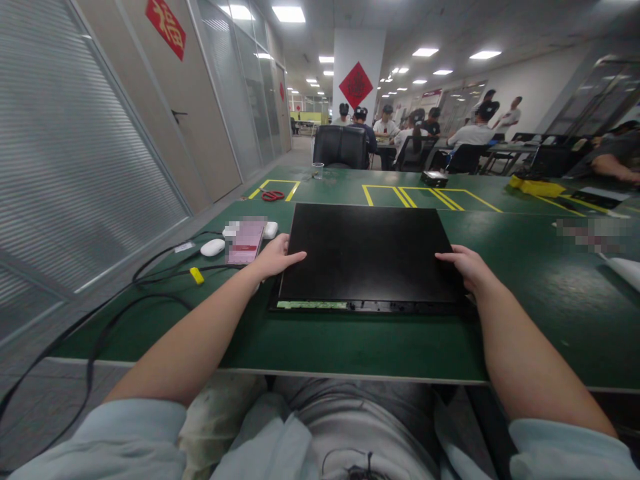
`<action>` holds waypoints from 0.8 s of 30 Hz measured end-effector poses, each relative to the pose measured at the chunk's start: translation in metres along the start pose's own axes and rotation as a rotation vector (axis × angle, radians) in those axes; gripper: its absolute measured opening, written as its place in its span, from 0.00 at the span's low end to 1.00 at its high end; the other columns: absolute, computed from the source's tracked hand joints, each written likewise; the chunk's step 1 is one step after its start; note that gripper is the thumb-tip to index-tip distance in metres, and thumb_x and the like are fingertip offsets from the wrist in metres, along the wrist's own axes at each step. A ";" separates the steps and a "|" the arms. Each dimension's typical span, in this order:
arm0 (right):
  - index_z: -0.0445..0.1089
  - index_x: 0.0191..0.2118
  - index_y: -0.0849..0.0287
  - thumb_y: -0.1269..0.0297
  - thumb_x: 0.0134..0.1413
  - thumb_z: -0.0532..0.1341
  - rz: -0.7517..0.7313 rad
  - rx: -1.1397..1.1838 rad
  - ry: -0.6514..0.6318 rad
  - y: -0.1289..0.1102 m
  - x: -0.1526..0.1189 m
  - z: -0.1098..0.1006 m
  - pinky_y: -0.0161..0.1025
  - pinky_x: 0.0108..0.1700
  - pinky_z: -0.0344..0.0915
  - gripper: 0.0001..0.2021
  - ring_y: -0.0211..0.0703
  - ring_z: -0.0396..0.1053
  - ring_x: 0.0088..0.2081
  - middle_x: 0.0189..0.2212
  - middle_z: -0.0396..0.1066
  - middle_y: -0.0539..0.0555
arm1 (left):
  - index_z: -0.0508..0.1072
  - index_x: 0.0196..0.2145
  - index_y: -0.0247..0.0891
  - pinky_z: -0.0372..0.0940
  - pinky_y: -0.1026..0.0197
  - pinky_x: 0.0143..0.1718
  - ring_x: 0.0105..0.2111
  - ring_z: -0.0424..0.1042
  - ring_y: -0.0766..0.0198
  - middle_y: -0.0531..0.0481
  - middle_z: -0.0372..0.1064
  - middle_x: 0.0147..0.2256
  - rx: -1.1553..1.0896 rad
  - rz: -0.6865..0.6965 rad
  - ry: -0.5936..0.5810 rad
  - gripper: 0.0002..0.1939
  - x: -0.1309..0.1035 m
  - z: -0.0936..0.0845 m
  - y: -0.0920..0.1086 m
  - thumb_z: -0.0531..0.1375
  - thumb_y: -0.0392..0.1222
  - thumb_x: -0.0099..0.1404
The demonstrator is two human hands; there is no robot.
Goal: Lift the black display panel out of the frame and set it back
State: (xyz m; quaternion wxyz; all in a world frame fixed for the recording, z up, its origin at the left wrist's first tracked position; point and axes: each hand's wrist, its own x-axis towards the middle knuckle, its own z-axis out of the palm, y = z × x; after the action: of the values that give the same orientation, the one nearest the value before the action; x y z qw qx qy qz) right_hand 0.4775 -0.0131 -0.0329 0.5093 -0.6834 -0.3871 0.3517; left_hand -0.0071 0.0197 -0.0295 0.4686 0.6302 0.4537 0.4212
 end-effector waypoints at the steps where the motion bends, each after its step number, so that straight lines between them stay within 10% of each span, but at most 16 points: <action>1: 0.77 0.40 0.53 0.69 0.41 0.73 0.019 0.003 0.011 -0.002 -0.001 0.001 0.44 0.36 0.76 0.16 0.50 0.79 0.34 0.32 0.80 0.53 | 0.70 0.45 0.39 0.74 0.39 0.54 0.49 0.81 0.44 0.44 0.82 0.42 0.024 0.003 0.005 0.33 0.000 0.000 0.000 0.79 0.50 0.47; 18: 0.80 0.40 0.57 0.72 0.40 0.76 -0.042 -0.093 0.094 -0.001 -0.002 0.001 0.44 0.39 0.78 0.17 0.50 0.80 0.36 0.33 0.81 0.55 | 0.66 0.50 0.37 0.65 0.38 0.65 0.61 0.73 0.43 0.32 0.74 0.58 0.102 0.104 0.034 0.33 0.001 0.004 -0.002 0.75 0.49 0.51; 24: 0.80 0.39 0.55 0.70 0.40 0.77 -0.004 -0.127 0.051 -0.001 0.000 0.000 0.42 0.36 0.77 0.16 0.50 0.79 0.35 0.32 0.81 0.55 | 0.74 0.47 0.39 0.53 0.39 0.72 0.70 0.60 0.37 0.35 0.69 0.62 0.522 0.172 0.119 0.28 0.002 -0.005 -0.002 0.73 0.55 0.53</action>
State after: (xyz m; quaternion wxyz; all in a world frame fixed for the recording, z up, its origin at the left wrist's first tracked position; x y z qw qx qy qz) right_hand 0.4776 -0.0131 -0.0320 0.4755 -0.7223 -0.3969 0.3077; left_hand -0.0121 0.0228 -0.0306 0.2255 0.7397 0.5187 0.3646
